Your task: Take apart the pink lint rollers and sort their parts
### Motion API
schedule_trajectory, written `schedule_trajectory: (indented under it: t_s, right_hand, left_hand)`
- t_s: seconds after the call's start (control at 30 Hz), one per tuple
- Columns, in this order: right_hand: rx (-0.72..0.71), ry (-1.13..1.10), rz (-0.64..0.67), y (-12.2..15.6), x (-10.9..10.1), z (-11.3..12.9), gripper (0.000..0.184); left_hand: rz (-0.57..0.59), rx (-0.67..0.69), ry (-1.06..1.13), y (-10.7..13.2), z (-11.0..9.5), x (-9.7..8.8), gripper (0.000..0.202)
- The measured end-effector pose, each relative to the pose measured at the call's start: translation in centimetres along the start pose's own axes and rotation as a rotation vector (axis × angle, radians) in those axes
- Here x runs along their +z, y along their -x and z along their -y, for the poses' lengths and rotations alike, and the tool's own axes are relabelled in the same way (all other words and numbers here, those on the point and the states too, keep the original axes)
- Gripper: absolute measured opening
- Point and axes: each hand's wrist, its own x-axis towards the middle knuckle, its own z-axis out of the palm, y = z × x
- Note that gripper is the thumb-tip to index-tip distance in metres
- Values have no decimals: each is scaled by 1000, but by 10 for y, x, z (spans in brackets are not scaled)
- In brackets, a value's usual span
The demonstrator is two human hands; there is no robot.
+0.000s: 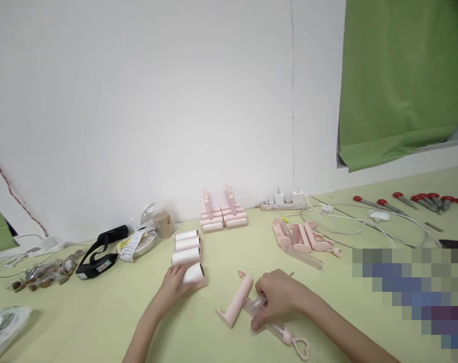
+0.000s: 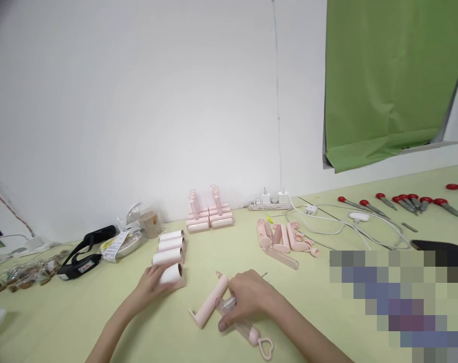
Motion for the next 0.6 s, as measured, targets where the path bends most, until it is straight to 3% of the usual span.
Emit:
schedule_trajectory:
  t_s: [0.1,0.17,0.23,0.3,0.33,0.43,0.5,0.6]
  right_hand:
    - [33,81,47,-3,6,4,24]
    - [54,100,6,-5,3,2,13]
    - [51,124,-88,-6,-4,-3,12]
    - [-5,162,-187,-4,-11,-7,17]
    - [-49,188,-227,-3,-13,-9,19]
    - [-154,282,-308,3,-12,-12,19]
    - [-173,313,-316,7,-8,-14,20]
    - [-220,283,-282,10,-4,-17,24]
  left_hand:
    - [-220,-13,-45,5,31,8,51]
    - [-404,29,-95,-2,32,9,67]
    - [-544,64,-67,-11,16,12,76]
    - [-546,31,118,-18,-15,21,68]
    - [-436,-4,266,-20,-34,29,57]
    - [136,-127,714,-21,-87,59,58]
    - [256,-183,829,-18,-110,74,61]
    - [319,-154,915,-15,-121,78,61]
